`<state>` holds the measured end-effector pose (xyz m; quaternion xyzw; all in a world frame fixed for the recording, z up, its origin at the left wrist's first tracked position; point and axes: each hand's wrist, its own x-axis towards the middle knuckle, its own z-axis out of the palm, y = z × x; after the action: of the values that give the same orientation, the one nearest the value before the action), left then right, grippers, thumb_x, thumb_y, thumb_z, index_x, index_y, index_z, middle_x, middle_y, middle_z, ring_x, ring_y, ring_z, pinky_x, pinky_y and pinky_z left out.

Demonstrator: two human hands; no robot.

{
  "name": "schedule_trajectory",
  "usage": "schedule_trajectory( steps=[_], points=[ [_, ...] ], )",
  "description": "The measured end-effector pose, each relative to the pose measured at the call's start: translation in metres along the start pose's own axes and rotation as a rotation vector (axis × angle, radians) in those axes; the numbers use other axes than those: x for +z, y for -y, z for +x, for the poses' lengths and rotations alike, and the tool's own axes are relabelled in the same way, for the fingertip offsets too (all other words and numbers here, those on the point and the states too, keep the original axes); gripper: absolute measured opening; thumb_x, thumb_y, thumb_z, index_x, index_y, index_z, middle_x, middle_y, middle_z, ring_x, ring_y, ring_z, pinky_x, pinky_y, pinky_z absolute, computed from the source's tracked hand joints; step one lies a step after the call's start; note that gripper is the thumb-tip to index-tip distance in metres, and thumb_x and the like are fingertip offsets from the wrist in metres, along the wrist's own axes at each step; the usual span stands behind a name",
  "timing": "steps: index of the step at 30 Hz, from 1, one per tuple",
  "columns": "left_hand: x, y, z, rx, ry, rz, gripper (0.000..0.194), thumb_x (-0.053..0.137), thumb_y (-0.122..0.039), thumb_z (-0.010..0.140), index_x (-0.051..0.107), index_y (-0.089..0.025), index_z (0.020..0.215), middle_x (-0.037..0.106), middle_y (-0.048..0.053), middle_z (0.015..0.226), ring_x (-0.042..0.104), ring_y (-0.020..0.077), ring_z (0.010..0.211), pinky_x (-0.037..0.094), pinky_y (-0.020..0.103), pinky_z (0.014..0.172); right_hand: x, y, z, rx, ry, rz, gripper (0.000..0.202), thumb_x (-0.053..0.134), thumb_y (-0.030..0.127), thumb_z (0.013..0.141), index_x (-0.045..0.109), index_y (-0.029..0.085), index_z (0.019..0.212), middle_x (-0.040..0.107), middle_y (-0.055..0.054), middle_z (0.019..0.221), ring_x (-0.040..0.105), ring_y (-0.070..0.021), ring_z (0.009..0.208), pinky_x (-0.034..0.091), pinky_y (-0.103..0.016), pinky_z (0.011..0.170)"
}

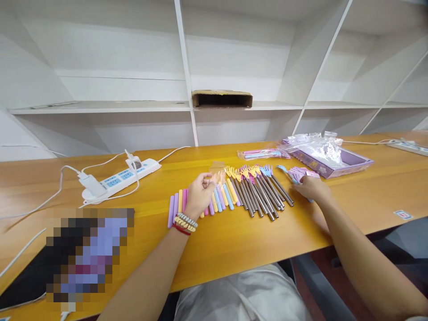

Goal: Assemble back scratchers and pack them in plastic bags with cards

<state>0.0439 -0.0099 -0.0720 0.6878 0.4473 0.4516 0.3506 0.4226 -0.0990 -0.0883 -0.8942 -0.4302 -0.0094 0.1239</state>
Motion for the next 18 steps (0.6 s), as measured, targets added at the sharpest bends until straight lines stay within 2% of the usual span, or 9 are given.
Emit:
schedule_trajectory(
  steps=[3, 5, 8, 13, 18],
  points=[
    [-0.001, 0.000, -0.001, 0.015, -0.015, 0.088, 0.027, 0.052, -0.028, 0.077, 0.059, -0.017, 0.100, 0.060, 0.002, 0.075, 0.057, 0.0140, 0.066, 0.044, 0.026, 0.062, 0.016, -0.003, 0.000, 0.019, 0.080, -0.051, 0.035, 0.052, 0.044, 0.074, 0.064, 0.016, 0.091, 0.066, -0.018, 0.098, 0.061, -0.0321, 0.090, 0.042, -0.037, 0.067],
    [-0.002, -0.001, -0.001, 0.034, -0.014, 0.172, 0.027, 0.050, -0.026, 0.077, 0.059, -0.018, 0.101, 0.060, 0.001, 0.072, 0.056, 0.0141, 0.062, 0.043, 0.027, 0.061, 0.021, 0.001, -0.002, 0.024, 0.072, -0.035, 0.035, 0.045, 0.043, 0.079, 0.064, 0.016, 0.090, 0.066, -0.019, 0.098, 0.061, -0.0317, 0.090, 0.042, -0.037, 0.068],
    [-0.004, -0.003, -0.001, 0.074, -0.008, 0.262, 0.026, 0.049, -0.025, 0.077, 0.060, -0.019, 0.100, 0.060, -0.001, 0.069, 0.056, 0.0144, 0.060, 0.043, 0.027, 0.061, 0.022, 0.006, -0.004, 0.024, 0.051, 0.011, 0.033, 0.046, 0.042, 0.079, 0.064, 0.015, 0.086, 0.066, -0.020, 0.095, 0.061, -0.0306, 0.089, 0.041, -0.035, 0.067],
    [-0.005, -0.005, -0.001, 0.107, 0.004, 0.330, 0.024, 0.049, -0.025, 0.078, 0.062, -0.020, 0.097, 0.058, -0.002, 0.064, 0.055, 0.0143, 0.056, 0.041, 0.027, 0.059, 0.018, 0.008, -0.010, 0.040, -0.040, 0.283, 0.029, 0.044, 0.039, 0.079, 0.061, 0.015, 0.078, 0.065, -0.012, 0.075, 0.060, -0.0227, 0.071, 0.038, -0.030, 0.060],
    [-0.006, -0.005, -0.001, 0.095, 0.030, 0.360, 0.025, 0.048, -0.028, 0.080, 0.062, -0.020, 0.098, 0.059, -0.002, 0.063, 0.055, 0.0142, 0.053, 0.041, 0.026, 0.056, 0.018, 0.008, -0.014, -0.009, -0.139, 0.515, 0.044, 0.035, 0.052, 0.083, 0.054, 0.016, 0.066, 0.056, -0.004, 0.056, 0.051, -0.0165, 0.055, 0.034, -0.027, 0.052]
  ],
)
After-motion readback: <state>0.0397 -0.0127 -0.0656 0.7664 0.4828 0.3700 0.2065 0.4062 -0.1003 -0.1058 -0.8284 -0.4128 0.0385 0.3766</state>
